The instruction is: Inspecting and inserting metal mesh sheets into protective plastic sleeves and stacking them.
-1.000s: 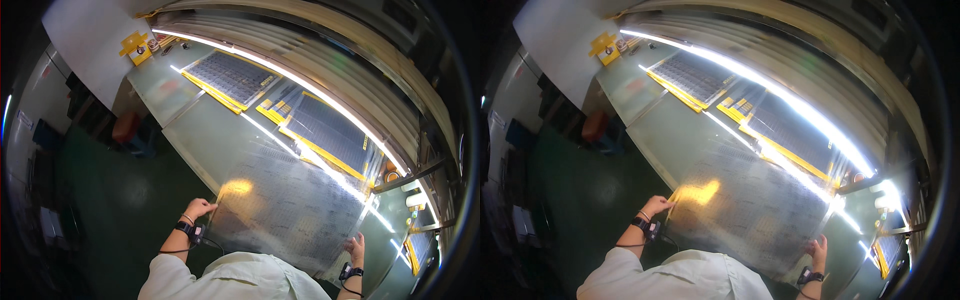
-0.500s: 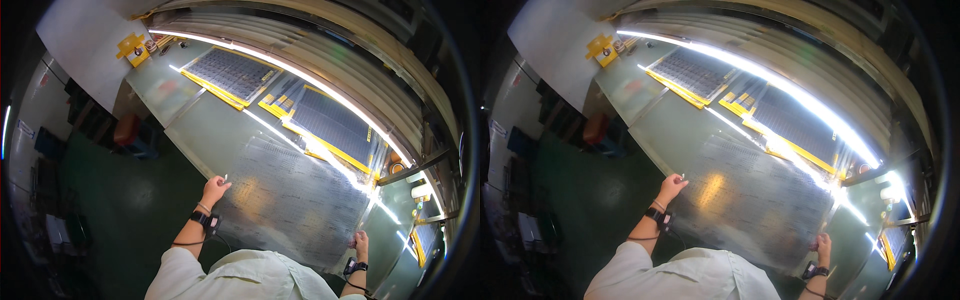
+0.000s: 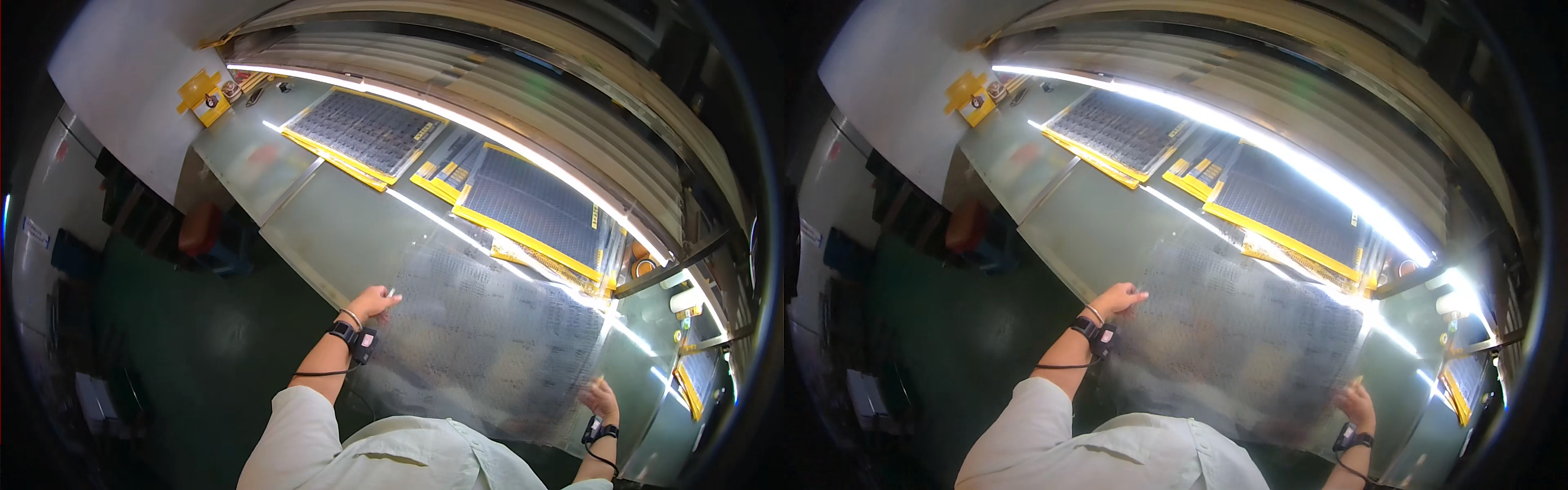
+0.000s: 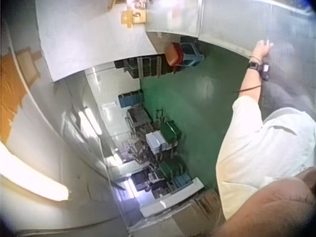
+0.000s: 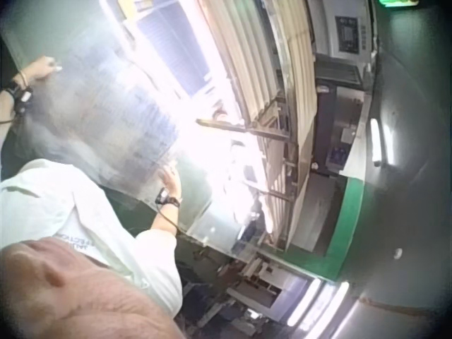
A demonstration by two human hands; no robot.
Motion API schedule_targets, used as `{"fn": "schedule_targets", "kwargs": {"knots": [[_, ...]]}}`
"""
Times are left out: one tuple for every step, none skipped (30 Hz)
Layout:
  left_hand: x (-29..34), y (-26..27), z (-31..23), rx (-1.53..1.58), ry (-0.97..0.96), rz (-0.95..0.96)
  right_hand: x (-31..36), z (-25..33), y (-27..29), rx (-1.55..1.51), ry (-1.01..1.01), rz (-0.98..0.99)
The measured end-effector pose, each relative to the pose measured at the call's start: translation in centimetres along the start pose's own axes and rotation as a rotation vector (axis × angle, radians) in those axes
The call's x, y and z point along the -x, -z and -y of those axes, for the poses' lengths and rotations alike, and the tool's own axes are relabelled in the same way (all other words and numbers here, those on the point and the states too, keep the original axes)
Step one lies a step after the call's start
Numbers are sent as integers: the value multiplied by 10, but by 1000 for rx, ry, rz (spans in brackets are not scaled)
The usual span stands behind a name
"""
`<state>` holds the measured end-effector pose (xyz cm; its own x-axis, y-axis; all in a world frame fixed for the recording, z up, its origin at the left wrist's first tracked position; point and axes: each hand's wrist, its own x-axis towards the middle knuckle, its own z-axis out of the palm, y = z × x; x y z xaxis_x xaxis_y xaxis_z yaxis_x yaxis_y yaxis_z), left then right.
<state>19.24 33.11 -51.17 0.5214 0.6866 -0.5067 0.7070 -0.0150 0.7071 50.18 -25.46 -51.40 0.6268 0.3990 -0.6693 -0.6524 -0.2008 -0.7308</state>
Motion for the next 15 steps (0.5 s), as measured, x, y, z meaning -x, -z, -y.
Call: {"fn": "schedule_targets", "kwargs": {"knots": [[2,8,-11,-32,99,281,-6,-2,10,-8,-2,-10],[7,15,-18,-59,200,551,-15,2,21,-47,-11,17],[0,13,-13,-63,199,553,-20,2,31,-87,-20,43],[-7,15,1,-109,68,293,-20,22,-13,206,-7,-85],[-16,9,3,-157,-86,67,-23,23,-14,204,-5,-96],[-18,0,-9,-219,-157,-30,-31,18,-11,265,5,-52],[-24,-9,-6,-221,-166,-26,-36,19,-11,329,19,3],[-27,-16,9,57,-162,-77,-38,25,-29,381,76,21],[-29,-23,17,335,-167,-110,-38,27,-32,376,81,15],[-18,-26,3,328,-179,-76,-34,21,-29,401,151,-1],[-1,-22,-6,422,-77,72,-28,17,-25,428,220,-19],[17,-11,-13,510,33,201,-11,24,-48,549,425,-63],[27,-2,-6,492,-4,210,-1,27,-55,541,431,-81],[37,5,2,474,-42,218,6,29,-57,617,561,-97],[47,6,5,458,-140,145,13,32,-61,694,686,-117]]}}
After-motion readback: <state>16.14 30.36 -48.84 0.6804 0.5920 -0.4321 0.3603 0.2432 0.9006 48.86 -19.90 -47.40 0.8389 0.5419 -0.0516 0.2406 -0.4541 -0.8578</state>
